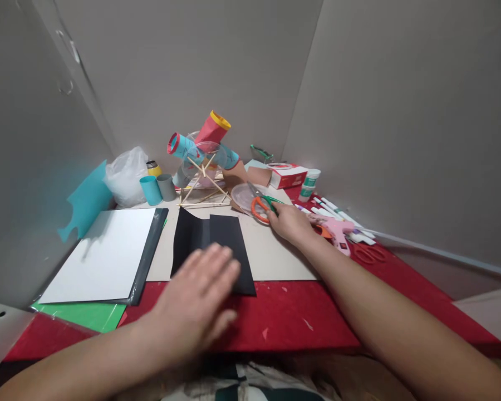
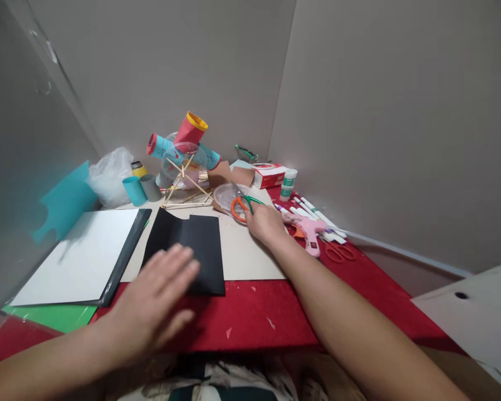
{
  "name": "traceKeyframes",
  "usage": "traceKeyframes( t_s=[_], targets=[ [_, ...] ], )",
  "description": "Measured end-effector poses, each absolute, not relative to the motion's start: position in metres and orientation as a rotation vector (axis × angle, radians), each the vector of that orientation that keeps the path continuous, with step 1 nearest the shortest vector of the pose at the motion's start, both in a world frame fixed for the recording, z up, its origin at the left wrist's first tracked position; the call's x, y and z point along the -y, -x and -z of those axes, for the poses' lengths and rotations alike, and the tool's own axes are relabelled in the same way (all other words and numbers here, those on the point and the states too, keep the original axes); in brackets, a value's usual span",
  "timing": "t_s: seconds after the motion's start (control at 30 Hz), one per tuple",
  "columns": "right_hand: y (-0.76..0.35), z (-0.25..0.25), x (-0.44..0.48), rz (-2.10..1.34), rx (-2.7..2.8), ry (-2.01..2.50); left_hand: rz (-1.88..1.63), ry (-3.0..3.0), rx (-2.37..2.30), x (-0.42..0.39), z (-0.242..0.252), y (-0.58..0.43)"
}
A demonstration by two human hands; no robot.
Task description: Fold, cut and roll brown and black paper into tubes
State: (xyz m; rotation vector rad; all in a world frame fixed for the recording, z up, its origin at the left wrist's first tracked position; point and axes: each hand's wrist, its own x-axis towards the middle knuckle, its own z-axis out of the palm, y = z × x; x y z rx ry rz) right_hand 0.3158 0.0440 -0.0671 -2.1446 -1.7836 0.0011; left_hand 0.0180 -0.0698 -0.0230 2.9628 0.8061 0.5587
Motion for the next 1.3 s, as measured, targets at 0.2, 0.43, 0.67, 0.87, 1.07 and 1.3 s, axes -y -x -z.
traceKeyframes(
  t_s=[0.2,0.43,0.67,0.87,1.07,1.3],
  targets=[
    [-0.31,0.05,-0.062,-0.109,1.81,2.335,-0.103,-2.902,-0.926,0.067,0.042,-0.042],
    [-0.313,0.033,-0.087,-0.331,1.72,2.463,-0.305,-2.472,-1.185,0.039,0.054,-0.029],
    [-0.322,0.026,-0.047,-0.453,1.544,2.218,-0.716,-2.001,-1.175,0.008,0.059,-0.058],
    [-0.306,0.033,0.039,-0.67,1.453,1.753,-0.998,-1.252,-1.152,0.005,0.064,-0.077],
    [-0.284,0.035,0.112,-0.939,1.27,1.338,-0.941,-0.902,-1.004,0.01,0.052,-0.075],
    [-0.265,0.052,0.148,-1.112,1.181,1.348,-1.085,-0.795,-0.89,0.02,0.029,-0.063]
  ],
)
